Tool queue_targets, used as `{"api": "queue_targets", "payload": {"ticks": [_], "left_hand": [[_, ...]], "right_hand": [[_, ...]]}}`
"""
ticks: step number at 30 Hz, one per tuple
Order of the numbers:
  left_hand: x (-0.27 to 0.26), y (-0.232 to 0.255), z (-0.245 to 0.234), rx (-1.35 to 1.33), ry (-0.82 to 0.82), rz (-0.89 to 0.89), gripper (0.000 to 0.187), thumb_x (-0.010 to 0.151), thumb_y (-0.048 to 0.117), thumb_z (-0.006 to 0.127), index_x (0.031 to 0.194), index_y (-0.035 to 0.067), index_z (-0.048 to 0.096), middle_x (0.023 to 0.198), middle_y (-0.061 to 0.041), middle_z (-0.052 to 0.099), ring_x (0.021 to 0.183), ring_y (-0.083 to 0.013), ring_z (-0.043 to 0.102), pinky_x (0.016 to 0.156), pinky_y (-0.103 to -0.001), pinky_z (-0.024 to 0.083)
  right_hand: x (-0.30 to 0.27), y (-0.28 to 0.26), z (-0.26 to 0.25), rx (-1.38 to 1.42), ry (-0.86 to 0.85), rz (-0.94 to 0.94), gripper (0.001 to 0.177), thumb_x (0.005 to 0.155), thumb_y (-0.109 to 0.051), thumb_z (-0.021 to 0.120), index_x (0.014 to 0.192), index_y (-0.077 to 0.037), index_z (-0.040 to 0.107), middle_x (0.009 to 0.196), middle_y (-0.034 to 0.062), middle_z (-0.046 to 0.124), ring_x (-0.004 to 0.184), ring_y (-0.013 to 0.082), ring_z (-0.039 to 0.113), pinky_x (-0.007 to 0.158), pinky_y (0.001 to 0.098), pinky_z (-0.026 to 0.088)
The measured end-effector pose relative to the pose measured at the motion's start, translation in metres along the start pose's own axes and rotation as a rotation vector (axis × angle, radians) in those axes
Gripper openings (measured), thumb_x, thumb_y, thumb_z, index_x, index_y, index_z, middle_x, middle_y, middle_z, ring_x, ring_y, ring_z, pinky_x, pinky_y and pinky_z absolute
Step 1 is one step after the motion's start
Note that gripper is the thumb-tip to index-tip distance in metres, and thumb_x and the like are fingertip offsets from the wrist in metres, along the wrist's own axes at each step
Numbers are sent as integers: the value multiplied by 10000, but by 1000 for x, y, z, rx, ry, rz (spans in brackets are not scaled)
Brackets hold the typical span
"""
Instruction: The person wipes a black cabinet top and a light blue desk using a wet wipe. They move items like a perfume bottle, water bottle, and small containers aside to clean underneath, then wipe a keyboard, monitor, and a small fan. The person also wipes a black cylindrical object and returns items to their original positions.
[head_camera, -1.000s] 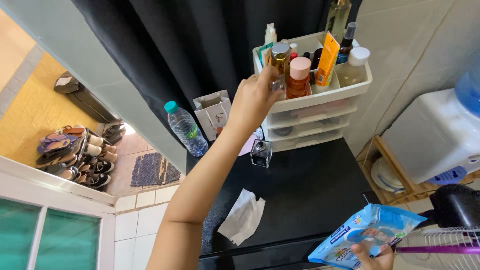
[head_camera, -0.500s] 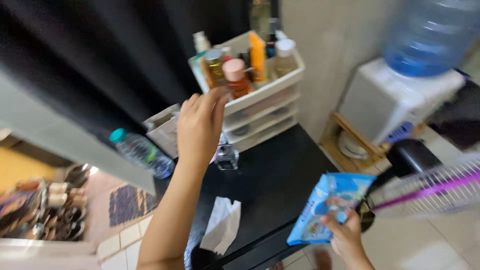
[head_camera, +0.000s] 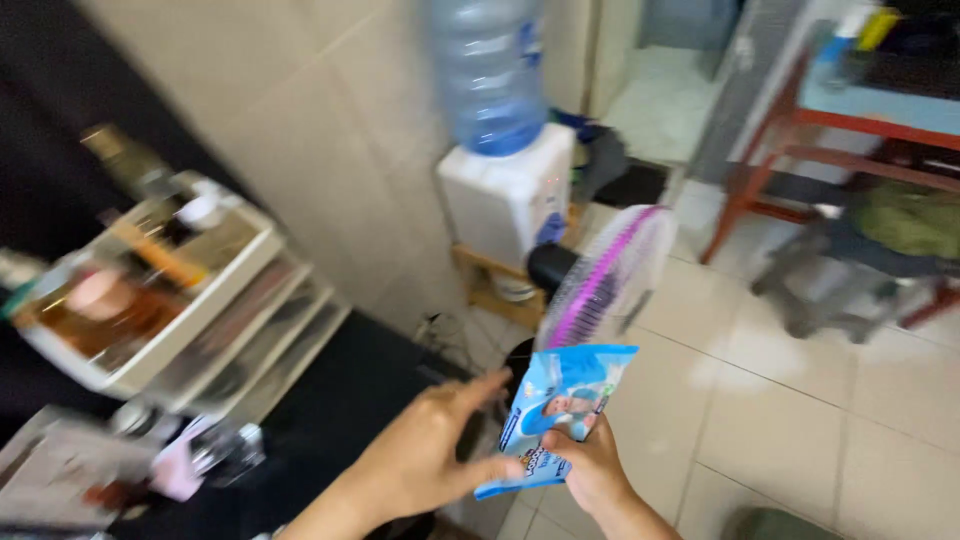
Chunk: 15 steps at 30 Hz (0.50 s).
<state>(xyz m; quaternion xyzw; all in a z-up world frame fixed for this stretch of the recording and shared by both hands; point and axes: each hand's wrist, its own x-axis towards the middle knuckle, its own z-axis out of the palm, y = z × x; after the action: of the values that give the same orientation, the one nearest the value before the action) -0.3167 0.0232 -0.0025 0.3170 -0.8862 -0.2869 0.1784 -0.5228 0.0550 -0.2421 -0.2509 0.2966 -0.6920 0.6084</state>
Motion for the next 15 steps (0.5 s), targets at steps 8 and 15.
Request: {"api": "queue_targets", "payload": {"ticks": [8, 15], "left_hand": [[135, 48, 127, -197, -280, 2, 297, 910, 230, 701, 1154, 127, 567, 937, -74, 659, 813, -250, 666, 684, -372, 476], [203, 99, 213, -254, -283, 119, 376, 875, 287, 657, 1215, 136, 599, 1099, -82, 706, 956, -295, 695, 800, -390, 521]], "right_hand": [[-19, -94, -158, 120, 216, -253, 457, 762, -113, 859, 1143, -84, 608, 946, 66, 674, 923, 257, 685, 808, 466, 537], [-38, -172, -268, -140, 589, -405, 285, 821, -241, 810, 1024, -112, 658, 1005, 91, 722, 892, 271, 717, 807, 446, 591]]}}
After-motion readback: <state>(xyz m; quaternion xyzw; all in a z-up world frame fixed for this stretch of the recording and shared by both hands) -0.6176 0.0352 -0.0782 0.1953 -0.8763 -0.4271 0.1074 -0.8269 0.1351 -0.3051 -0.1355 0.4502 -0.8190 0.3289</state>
